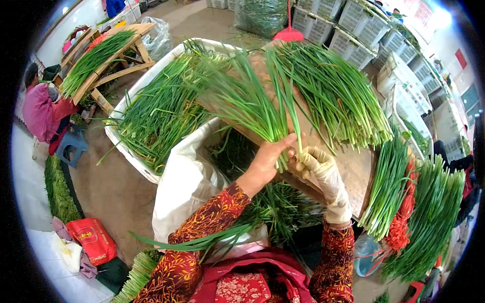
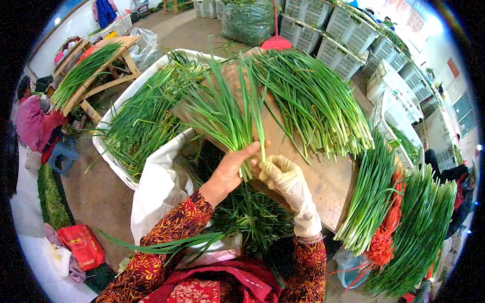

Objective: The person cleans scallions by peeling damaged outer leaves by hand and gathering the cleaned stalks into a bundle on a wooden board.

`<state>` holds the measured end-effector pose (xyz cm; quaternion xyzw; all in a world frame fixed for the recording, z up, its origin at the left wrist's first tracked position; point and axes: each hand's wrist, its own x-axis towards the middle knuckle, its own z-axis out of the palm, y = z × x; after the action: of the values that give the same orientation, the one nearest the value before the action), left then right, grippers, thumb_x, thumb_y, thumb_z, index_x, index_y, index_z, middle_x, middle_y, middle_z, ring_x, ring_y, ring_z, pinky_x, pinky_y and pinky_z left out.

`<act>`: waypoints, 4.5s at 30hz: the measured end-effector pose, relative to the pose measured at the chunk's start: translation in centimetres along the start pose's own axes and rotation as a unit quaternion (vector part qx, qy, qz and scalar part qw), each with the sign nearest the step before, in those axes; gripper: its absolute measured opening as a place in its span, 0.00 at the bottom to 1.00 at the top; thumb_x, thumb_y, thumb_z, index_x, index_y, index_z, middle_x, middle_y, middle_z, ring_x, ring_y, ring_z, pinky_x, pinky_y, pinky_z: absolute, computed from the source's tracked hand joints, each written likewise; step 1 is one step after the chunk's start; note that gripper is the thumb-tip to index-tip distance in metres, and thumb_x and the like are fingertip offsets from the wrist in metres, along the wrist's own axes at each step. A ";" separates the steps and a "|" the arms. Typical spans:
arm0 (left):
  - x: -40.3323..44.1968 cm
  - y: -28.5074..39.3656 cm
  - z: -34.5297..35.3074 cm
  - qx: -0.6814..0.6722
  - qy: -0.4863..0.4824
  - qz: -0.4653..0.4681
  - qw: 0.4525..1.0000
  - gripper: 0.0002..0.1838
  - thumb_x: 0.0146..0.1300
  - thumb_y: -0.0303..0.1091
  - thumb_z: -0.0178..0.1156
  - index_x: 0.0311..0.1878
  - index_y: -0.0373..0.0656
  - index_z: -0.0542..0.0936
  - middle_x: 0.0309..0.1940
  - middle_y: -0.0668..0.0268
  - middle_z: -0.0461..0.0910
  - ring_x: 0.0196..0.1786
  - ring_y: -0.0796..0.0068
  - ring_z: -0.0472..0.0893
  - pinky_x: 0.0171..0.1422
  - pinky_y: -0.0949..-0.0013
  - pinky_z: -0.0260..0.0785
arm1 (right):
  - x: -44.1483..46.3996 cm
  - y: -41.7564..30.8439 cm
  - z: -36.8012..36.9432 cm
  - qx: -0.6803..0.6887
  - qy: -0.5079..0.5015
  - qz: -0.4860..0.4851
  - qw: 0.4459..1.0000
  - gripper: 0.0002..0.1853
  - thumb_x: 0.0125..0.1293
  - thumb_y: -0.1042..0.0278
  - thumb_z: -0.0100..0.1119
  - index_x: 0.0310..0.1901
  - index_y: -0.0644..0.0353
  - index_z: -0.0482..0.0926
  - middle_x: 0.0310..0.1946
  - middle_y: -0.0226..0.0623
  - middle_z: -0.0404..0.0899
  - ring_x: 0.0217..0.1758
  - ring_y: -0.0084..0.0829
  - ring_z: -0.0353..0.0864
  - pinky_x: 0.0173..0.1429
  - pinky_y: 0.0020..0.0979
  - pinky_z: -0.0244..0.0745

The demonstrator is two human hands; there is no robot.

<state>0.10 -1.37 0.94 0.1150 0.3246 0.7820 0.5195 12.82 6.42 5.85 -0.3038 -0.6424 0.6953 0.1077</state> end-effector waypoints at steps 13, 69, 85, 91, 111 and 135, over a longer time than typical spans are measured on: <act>0.1 -2.1 -1.3 0.104 0.008 0.016 0.994 0.13 0.55 0.30 0.60 0.45 0.41 0.74 0.36 0.72 0.77 0.35 0.82 0.76 0.36 0.76 0.70 | 2.0 -0.1 1.6 -0.039 0.161 -0.134 0.977 0.07 0.60 0.69 0.54 0.38 0.61 0.73 0.25 0.33 0.76 0.19 0.18 0.71 0.21 0.20 0.68; -0.3 -0.4 -0.8 0.004 0.007 0.004 1.000 0.12 0.55 0.34 0.63 0.40 0.42 0.76 0.29 0.74 0.75 0.29 0.83 0.73 0.31 0.78 0.67 | -0.6 0.3 1.4 -0.231 0.108 -0.114 0.960 0.11 0.55 0.65 0.62 0.35 0.62 0.75 0.22 0.31 0.75 0.26 0.18 0.71 0.31 0.22 0.67; -0.3 0.2 -2.4 -0.011 -0.032 -0.005 0.999 0.15 0.57 0.34 0.60 0.45 0.38 0.74 0.36 0.68 0.78 0.34 0.80 0.77 0.34 0.75 0.73 | 2.5 0.1 1.3 0.178 0.072 -0.139 0.972 0.09 0.63 0.66 0.53 0.40 0.61 0.75 0.27 0.27 0.75 0.24 0.17 0.68 0.28 0.18 0.63; -0.1 3.0 -1.4 -0.014 -0.114 0.047 0.992 0.14 0.59 0.37 0.57 0.44 0.39 0.74 0.37 0.63 0.78 0.38 0.75 0.77 0.38 0.74 0.74 | -4.2 0.8 1.7 0.094 0.016 -0.149 0.984 0.07 0.60 0.71 0.54 0.35 0.66 0.76 0.30 0.35 0.77 0.31 0.22 0.76 0.39 0.23 0.71; -0.3 4.5 -1.9 -0.093 -0.060 0.094 0.989 0.09 0.63 0.36 0.53 0.43 0.44 0.70 0.29 0.75 0.67 0.32 0.82 0.69 0.44 0.70 0.67 | 0.0 1.5 -2.3 -0.554 0.007 -0.163 0.817 0.08 0.54 0.60 0.57 0.32 0.54 0.76 0.25 0.42 0.76 0.30 0.42 0.77 0.34 0.37 0.72; -3.5 -1.9 -1.2 -0.003 0.019 -0.035 0.999 0.11 0.56 0.35 0.61 0.39 0.39 0.77 0.26 0.70 0.75 0.26 0.81 0.75 0.30 0.76 0.69 | -1.4 2.3 1.1 0.154 0.030 -0.015 0.987 0.06 0.62 0.68 0.53 0.36 0.60 0.71 0.26 0.29 0.75 0.20 0.17 0.67 0.28 0.17 0.66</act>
<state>2.41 -4.42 -0.62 0.0874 0.3363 0.7665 0.5402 13.85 4.45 4.02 -0.2945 -0.5285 0.7750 0.1825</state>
